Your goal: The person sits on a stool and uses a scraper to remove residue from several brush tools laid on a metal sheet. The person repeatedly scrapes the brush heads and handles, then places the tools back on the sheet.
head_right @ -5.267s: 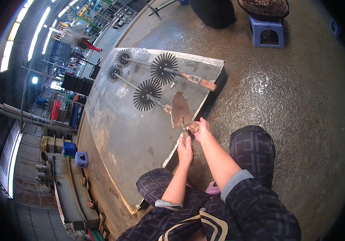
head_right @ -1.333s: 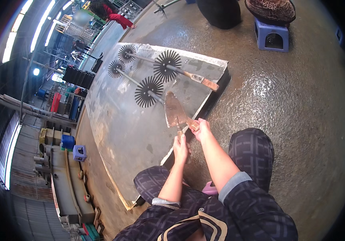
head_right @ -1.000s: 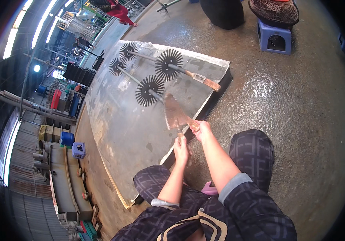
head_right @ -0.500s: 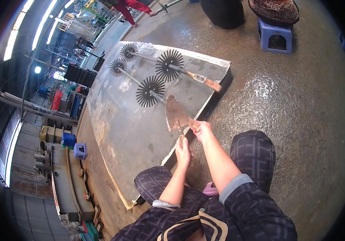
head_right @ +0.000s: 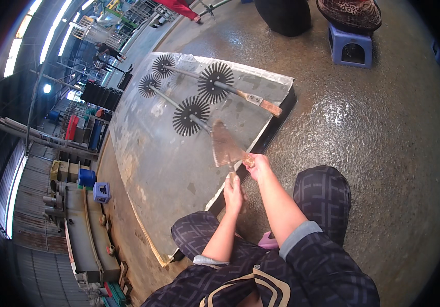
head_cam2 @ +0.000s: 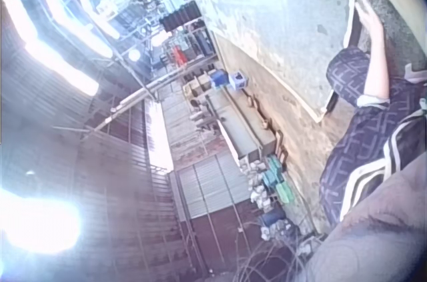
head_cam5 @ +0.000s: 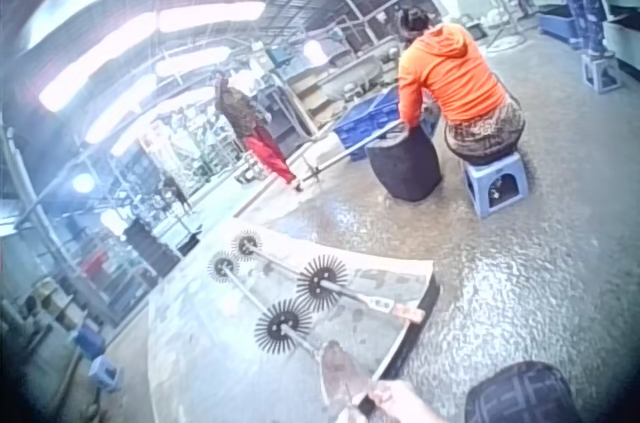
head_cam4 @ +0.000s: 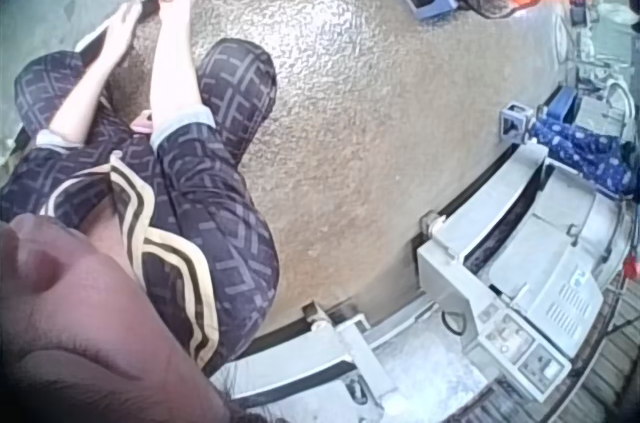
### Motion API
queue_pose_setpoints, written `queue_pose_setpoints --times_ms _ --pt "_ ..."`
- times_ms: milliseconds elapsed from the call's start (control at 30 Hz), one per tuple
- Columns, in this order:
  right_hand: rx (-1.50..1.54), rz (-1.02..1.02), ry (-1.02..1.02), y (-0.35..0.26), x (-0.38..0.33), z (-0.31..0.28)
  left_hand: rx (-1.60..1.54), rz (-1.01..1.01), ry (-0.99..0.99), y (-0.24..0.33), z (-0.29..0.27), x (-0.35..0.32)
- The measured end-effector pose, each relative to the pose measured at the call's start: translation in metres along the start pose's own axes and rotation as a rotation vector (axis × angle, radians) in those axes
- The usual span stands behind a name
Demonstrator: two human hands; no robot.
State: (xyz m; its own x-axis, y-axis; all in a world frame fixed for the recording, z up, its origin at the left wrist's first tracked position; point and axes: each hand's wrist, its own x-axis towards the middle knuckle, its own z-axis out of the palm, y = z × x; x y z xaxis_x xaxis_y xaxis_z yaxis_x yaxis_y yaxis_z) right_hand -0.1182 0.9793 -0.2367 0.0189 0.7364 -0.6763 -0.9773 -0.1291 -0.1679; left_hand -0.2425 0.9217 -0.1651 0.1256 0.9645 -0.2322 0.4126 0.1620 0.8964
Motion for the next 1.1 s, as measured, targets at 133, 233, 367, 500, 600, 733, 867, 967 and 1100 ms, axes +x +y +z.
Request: queue_pose_setpoints --times_ms 133,233,367,500,600,733,867,967,1100 --pt "-0.005 -0.007 -0.001 -0.001 -0.001 0.0 0.075 0.026 -0.04 -0.005 0.002 -0.007" --pt "-0.023 -0.012 -0.018 0.0 -0.003 0.001 -0.117 -0.024 0.024 0.0 0.0 0.003" --pt "-0.009 -0.014 0.033 -0.002 -0.006 0.004 0.06 0.001 -0.066 -0.005 0.001 -0.008" --pt "-0.008 -0.008 -0.014 -0.001 -0.001 -0.001 -0.106 -0.03 -0.006 0.005 -0.001 -0.004" --pt "-0.007 -0.009 -0.007 -0.001 0.0 -0.001 0.068 -0.033 -0.051 0.004 0.0 -0.01" --pt "-0.008 -0.006 0.01 0.0 -0.002 0.003 -0.052 -0.024 -0.021 0.002 -0.005 -0.004" --pt "-0.003 -0.016 0.002 -0.001 0.007 -0.005 0.044 -0.034 -0.058 0.0 -0.002 -0.006" --pt "-0.026 -0.019 -0.005 0.002 0.003 -0.001 -0.042 -0.033 -0.038 -0.001 -0.005 -0.006" --pt "0.002 -0.012 0.001 -0.001 0.001 0.0 0.037 -0.035 -0.044 0.002 -0.004 -0.007"
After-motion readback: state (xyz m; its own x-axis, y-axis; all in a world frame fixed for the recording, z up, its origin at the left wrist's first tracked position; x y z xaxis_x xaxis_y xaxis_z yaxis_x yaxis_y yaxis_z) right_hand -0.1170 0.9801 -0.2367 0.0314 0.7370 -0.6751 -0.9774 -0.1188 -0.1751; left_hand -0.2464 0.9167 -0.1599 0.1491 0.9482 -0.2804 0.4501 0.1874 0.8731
